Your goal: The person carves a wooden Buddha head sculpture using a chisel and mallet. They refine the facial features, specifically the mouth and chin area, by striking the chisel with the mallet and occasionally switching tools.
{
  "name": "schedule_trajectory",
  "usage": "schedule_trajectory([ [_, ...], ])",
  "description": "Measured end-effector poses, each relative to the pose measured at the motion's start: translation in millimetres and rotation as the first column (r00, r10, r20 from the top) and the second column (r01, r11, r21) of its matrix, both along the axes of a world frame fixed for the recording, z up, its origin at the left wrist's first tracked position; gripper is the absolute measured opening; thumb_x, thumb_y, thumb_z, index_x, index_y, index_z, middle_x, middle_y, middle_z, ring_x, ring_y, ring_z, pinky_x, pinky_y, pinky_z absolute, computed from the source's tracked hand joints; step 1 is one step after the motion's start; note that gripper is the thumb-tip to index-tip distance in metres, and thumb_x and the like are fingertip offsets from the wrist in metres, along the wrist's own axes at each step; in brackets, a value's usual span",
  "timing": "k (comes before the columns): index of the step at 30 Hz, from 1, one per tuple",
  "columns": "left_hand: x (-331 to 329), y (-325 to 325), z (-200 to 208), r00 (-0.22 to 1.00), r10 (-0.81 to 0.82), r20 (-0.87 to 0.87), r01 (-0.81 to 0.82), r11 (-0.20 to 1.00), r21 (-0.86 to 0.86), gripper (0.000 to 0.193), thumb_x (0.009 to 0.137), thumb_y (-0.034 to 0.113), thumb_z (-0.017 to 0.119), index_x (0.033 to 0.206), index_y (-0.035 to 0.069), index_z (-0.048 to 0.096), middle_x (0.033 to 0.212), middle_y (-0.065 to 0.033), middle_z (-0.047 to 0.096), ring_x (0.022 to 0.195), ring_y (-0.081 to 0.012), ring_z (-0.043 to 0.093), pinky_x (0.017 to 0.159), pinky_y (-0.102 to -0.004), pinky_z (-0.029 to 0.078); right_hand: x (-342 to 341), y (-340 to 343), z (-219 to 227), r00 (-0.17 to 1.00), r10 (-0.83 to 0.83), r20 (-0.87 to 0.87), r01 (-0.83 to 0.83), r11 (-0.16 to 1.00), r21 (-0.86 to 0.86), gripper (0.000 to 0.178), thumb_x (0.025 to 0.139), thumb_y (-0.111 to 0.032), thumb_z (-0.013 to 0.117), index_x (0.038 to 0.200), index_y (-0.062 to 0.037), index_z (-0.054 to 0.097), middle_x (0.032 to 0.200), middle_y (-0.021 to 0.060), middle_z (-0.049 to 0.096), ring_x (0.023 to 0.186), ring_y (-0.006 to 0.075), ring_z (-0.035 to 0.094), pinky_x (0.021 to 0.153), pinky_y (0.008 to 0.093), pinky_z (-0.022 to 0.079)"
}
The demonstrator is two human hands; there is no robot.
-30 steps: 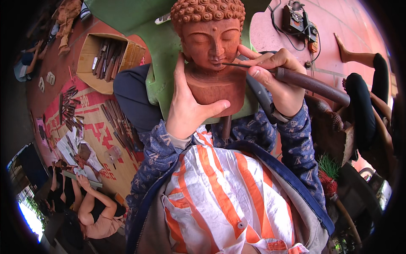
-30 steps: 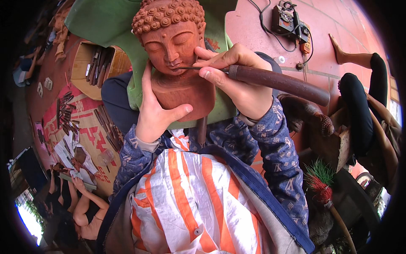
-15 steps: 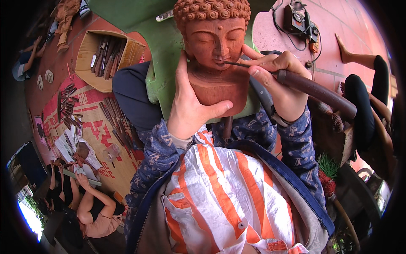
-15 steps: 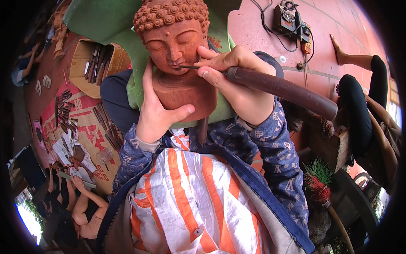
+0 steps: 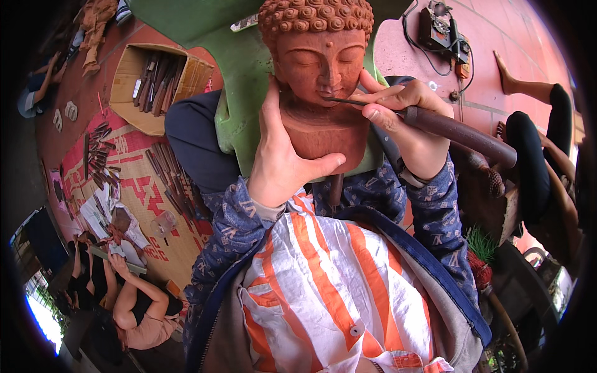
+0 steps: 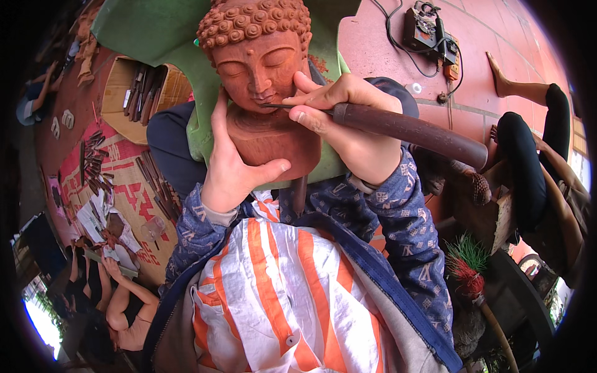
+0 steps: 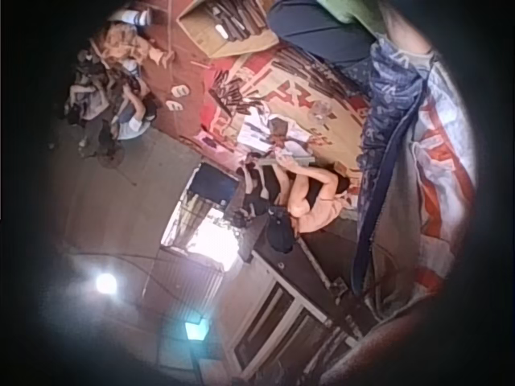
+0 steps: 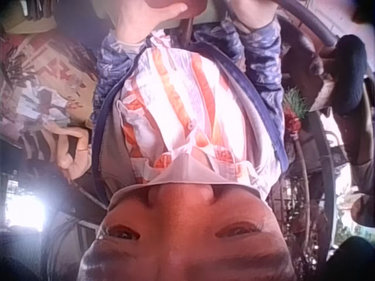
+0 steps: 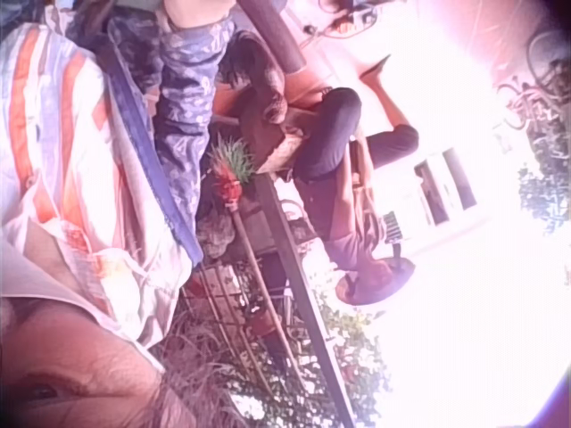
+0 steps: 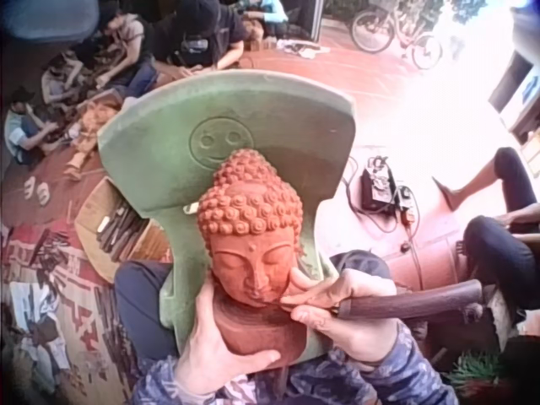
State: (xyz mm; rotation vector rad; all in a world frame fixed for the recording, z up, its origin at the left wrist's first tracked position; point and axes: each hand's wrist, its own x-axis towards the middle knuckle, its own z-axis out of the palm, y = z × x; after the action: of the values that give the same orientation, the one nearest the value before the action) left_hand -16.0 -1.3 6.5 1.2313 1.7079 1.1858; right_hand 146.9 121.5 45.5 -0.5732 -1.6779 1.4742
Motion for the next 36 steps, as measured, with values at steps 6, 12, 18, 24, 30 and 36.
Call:
schedule_trajectory([
  [6, -1.3, -0.6, -0.8, 1.000, -0.004, 0.004, 0.004, 1.000, 0.001, 0.129, 0.055, 0.022, 0.090, 0.148, -0.003, 0.005, 0.140, -0.0286, 0.030, 0.130, -0.0398, 0.038, 0.108, -0.0441, 0.036, 1.5, 0.3, 5.4, 1.000, -0.007, -0.017, 0.007, 0.999, -0.045, 0.017, 0.083, 0.006, 0.069, 0.077, 0.0035, 0.053, 0.083, 0.0188, 0.068, 0.088, 0.0245, 0.069, 0.101, 0.0496, 0.047],
  [12, -0.7, -0.5, 0.3, 1.000, -0.016, 0.010, 0.016, 1.000, -0.002, 0.129, 0.055, 0.022, 0.090, 0.148, -0.003, 0.005, 0.140, -0.0286, 0.029, 0.131, -0.0400, 0.037, 0.108, -0.0445, 0.036, -1.2, -4.0, 9.7, 0.999, -0.047, 0.002, 0.047, 0.999, -0.007, 0.018, 0.082, 0.007, 0.069, 0.076, 0.0039, 0.052, 0.083, 0.0192, 0.068, 0.088, 0.0251, 0.070, 0.100, 0.0488, 0.048],
  [18, 0.3, -1.2, 0.3, 1.000, -0.017, -0.004, 0.017, 1.000, 0.004, 0.128, 0.056, 0.022, 0.090, 0.148, -0.003, 0.004, 0.140, -0.0286, 0.030, 0.131, -0.0406, 0.037, 0.108, -0.0448, 0.036, 0.0, -4.7, 4.0, 1.000, -0.020, 0.022, 0.021, 0.999, -0.034, 0.017, 0.082, 0.007, 0.070, 0.077, 0.0033, 0.054, 0.082, 0.0170, 0.068, 0.088, 0.0244, 0.070, 0.103, 0.0486, 0.045],
  [24, -0.7, -1.6, -1.3, 1.000, -0.016, -0.003, 0.016, 1.000, -0.005, 0.128, 0.056, 0.022, 0.090, 0.148, -0.003, 0.005, 0.139, -0.0287, 0.030, 0.131, -0.0403, 0.037, 0.108, -0.0446, 0.036, 4.4, -3.3, 0.6, 0.999, 0.041, 0.002, -0.041, 0.999, 0.004, 0.017, 0.081, 0.006, 0.070, 0.077, 0.0033, 0.054, 0.081, 0.0158, 0.068, 0.086, 0.0231, 0.069, 0.104, 0.0507, 0.043],
  [30, -1.2, -1.6, -1.0, 1.000, -0.022, -0.004, 0.022, 1.000, -0.001, 0.127, 0.057, 0.023, 0.090, 0.148, -0.003, 0.005, 0.139, -0.0287, 0.030, 0.131, -0.0404, 0.038, 0.108, -0.0449, 0.036, 2.0, -4.1, 6.9, 0.999, -0.016, -0.052, 0.012, 0.998, -0.062, 0.018, 0.082, 0.008, 0.068, 0.076, 0.0045, 0.052, 0.082, 0.0170, 0.067, 0.085, 0.0217, 0.068, 0.101, 0.0514, 0.046],
  [36, -1.8, -2.2, -2.5, 0.999, -0.032, -0.019, 0.033, 0.999, 0.008, 0.128, 0.057, 0.023, 0.090, 0.148, -0.003, 0.004, 0.139, -0.0289, 0.030, 0.131, -0.0411, 0.038, 0.108, -0.0452, 0.036, -0.6, -8.0, 9.5, 0.998, -0.056, -0.027, 0.056, 0.998, 0.000, 0.018, 0.083, 0.009, 0.067, 0.076, 0.0044, 0.051, 0.083, 0.0177, 0.067, 0.085, 0.0213, 0.068, 0.100, 0.0499, 0.048],
])
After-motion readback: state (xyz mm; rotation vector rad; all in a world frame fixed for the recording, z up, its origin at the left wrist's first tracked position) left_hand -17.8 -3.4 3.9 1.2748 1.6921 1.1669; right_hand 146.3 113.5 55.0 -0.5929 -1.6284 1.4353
